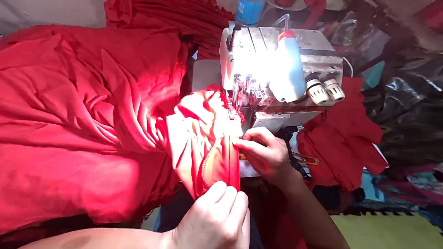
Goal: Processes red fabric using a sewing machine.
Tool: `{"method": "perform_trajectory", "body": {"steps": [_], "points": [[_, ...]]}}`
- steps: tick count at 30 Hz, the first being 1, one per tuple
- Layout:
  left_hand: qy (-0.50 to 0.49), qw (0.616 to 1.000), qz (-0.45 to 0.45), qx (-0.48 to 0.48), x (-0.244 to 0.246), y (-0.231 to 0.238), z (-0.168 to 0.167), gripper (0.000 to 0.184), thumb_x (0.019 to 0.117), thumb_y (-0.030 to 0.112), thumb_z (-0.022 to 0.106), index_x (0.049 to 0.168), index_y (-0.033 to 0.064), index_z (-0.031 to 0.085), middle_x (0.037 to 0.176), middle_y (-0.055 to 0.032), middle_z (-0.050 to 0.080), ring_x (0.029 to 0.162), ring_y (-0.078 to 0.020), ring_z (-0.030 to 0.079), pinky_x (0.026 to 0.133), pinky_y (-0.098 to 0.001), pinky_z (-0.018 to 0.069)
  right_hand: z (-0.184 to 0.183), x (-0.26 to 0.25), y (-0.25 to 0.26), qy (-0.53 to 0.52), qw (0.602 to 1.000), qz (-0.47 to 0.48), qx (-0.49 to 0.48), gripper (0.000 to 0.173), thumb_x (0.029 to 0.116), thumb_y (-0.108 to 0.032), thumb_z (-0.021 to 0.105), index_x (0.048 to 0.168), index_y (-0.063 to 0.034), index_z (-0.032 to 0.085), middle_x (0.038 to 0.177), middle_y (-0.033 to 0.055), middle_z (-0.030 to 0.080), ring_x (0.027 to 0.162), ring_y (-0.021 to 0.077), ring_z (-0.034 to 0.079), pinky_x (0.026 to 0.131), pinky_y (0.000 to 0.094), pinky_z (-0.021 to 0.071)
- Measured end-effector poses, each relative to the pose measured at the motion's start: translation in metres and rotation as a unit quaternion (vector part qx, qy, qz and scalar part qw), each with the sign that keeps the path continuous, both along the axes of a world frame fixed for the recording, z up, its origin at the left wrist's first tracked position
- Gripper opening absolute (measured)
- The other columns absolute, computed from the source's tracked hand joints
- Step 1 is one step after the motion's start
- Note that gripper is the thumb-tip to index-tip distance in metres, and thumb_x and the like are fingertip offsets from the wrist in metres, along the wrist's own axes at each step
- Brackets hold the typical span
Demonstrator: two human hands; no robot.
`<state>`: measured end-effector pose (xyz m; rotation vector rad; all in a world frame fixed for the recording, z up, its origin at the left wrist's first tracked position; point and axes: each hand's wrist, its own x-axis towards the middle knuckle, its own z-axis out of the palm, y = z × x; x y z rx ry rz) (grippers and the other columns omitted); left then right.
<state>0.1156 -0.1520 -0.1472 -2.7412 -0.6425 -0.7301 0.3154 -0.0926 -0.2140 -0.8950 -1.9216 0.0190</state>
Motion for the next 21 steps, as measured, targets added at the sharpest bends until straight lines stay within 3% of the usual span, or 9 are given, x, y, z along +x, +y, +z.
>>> {"method": "perform_trajectory", "body": {"steps": [5, 10, 17, 21], "points": [[0.013, 0.999, 0.020, 0.029, 0.008, 0.008, 0.000, 0.032, 0.0945, -0.002, 0.047, 0.071, 0.0053, 0.067, 0.066, -0.0033, 0.059, 0.058, -0.0142, 0.049, 0.057, -0.0289, 0.0359, 0.008, 0.005, 0.011, -0.025, 1.000, 0.002, 0.000, 0.025, 0.0963, -0.019, 0.057, 0.095, -0.0075, 0.080, 0.095, 0.0126, 0.070, 0.073, 0.0136, 0.063, 0.060, 0.0252, 0.0487], [-0.006, 0.999, 0.042, 0.026, 0.015, 0.015, -0.006, 0.030, 0.0937, -0.002, 0.047, 0.073, 0.0026, 0.069, 0.067, -0.0048, 0.060, 0.058, -0.0154, 0.049, 0.056, -0.0297, 0.0357, 0.014, 0.008, 0.020, -0.048, 0.999, -0.011, -0.008, 0.033, 0.0977, -0.022, 0.051, 0.106, -0.0087, 0.081, 0.095, 0.0121, 0.070, 0.071, 0.0139, 0.061, 0.056, 0.0261, 0.0446], [0.000, 0.998, 0.059, 0.031, 0.020, 0.019, -0.008, 0.028, 0.0930, -0.003, 0.048, 0.076, 0.0005, 0.071, 0.068, -0.0053, 0.061, 0.059, -0.0161, 0.051, 0.056, -0.0292, 0.0372, 0.017, 0.008, 0.024, -0.064, 0.997, -0.028, -0.027, 0.038, 0.0982, -0.025, 0.047, 0.110, -0.0107, 0.080, 0.096, 0.0115, 0.069, 0.065, 0.0141, 0.058, 0.051, 0.0285, 0.0422], [-0.011, 0.998, 0.059, 0.027, 0.016, 0.019, -0.010, 0.024, 0.0941, -0.001, 0.050, 0.082, -0.0003, 0.071, 0.069, -0.0066, 0.061, 0.061, -0.0196, 0.054, 0.056, -0.0313, 0.0403, 0.017, 0.018, 0.012, -0.042, 0.996, -0.023, -0.069, 0.037, 0.0999, -0.025, 0.048, 0.119, -0.0113, 0.077, 0.105, 0.0105, 0.070, 0.074, 0.0133, 0.063, 0.058, 0.0292, 0.0486]]}}
